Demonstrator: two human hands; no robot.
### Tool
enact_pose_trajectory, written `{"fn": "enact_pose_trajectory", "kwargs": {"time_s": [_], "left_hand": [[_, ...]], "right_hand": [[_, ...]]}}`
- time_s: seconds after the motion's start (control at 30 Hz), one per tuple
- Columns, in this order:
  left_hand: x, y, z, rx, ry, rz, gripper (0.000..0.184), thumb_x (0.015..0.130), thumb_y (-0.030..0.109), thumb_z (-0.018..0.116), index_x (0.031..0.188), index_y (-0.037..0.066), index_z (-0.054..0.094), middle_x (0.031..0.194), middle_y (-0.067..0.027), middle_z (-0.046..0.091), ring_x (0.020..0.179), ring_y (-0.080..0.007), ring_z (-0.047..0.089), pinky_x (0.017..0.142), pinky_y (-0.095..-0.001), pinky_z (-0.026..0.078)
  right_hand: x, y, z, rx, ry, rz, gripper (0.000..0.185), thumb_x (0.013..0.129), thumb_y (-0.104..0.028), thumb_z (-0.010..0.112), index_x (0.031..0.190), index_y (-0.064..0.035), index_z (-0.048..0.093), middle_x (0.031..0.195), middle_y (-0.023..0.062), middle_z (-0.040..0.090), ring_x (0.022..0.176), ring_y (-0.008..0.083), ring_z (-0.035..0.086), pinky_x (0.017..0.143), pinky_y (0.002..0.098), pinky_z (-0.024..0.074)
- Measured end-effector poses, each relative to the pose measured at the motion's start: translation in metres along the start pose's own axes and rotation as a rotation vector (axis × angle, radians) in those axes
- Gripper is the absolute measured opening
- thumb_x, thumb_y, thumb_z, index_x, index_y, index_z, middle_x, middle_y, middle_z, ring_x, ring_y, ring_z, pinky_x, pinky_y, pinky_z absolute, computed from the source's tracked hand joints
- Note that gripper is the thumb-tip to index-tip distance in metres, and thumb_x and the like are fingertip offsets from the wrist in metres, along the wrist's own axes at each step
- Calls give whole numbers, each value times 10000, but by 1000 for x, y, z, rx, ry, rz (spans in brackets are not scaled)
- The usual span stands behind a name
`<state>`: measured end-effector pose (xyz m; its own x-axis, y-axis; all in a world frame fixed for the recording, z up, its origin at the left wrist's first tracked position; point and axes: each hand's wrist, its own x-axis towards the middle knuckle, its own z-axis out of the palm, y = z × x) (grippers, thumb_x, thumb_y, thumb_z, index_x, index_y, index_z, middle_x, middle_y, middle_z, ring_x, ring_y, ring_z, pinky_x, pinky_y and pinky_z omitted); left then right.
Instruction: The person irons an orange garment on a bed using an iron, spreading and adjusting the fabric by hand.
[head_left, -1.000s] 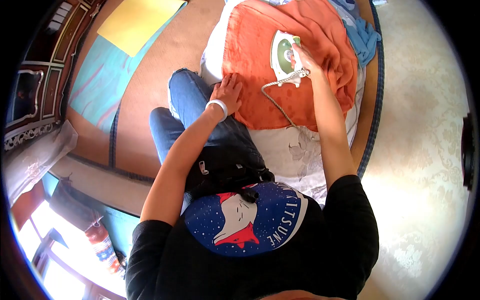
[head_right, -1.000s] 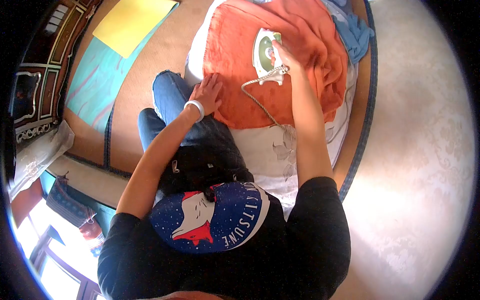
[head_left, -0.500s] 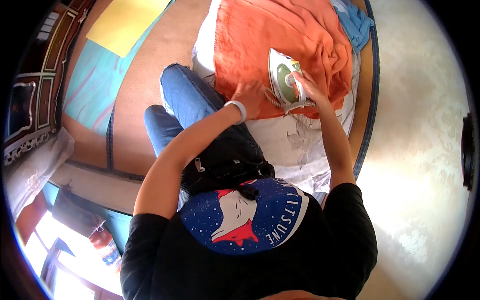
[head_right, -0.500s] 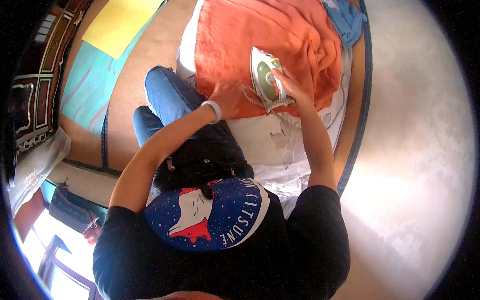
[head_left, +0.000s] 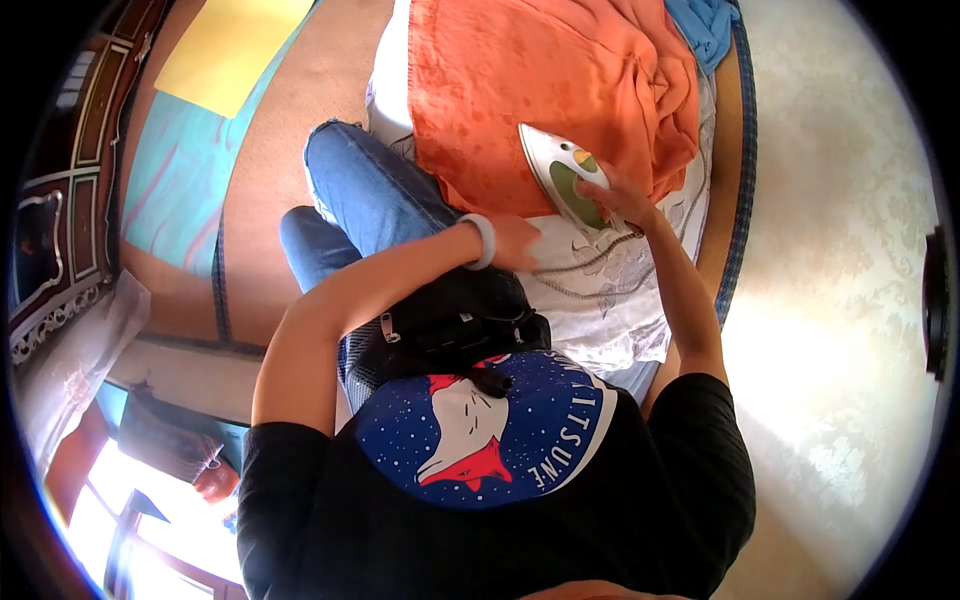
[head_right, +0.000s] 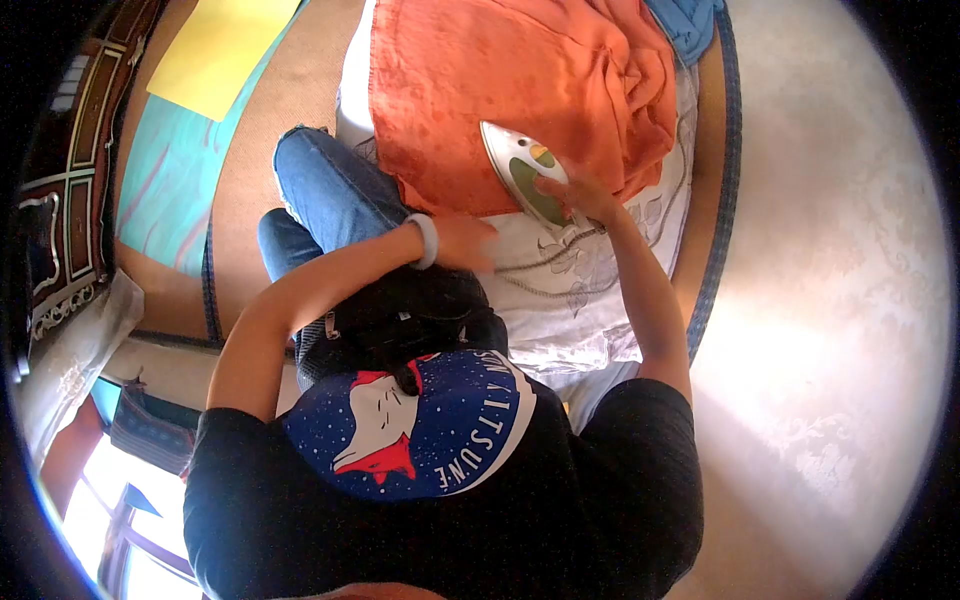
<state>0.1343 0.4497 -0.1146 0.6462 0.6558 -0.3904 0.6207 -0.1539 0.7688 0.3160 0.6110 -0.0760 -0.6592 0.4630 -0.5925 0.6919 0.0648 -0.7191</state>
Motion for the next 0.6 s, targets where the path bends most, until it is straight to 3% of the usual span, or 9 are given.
{"fn": "enact_pose_trajectory", "kwargs": {"time_s": [0.07,0.13,0.23,0.43,0.6], "left_hand": [[-21,-21,5,278,303,-221,427,824,350,519,1107,39,588,1138,-158,571,1099,-286,509,966,-448,351],[-41,-31,5,563,408,-383,414,838,377,479,1080,68,612,1102,-151,590,1099,-261,510,987,-449,306],[-52,-43,10,403,318,-386,427,839,413,465,1015,68,643,1043,-131,619,1057,-254,533,958,-436,316],[-49,-40,0,462,270,-410,424,834,440,465,920,82,675,938,-109,652,952,-270,576,879,-422,350],[-51,-43,1,444,310,-431,434,839,433,437,902,88,692,935,-99,664,984,-254,578,957,-462,292]], "right_hand": [[0,0,3,31,-58,5,350,894,-261,558,1128,-10,490,745,20,536,485,74,459,427,226,387],[2,-7,6,101,-139,-19,360,894,-277,558,1129,-14,489,749,21,542,487,74,462,426,223,387],[-3,-21,22,164,-118,-21,378,898,-302,549,1140,-19,478,753,24,545,504,72,472,436,220,399],[-5,-47,60,110,-178,-2,438,913,-333,516,1213,-25,433,755,23,542,526,72,472,455,212,398],[-9,-28,71,103,-6,-13,394,918,-312,509,1188,-31,456,752,27,538,522,90,478,465,235,417]]}}
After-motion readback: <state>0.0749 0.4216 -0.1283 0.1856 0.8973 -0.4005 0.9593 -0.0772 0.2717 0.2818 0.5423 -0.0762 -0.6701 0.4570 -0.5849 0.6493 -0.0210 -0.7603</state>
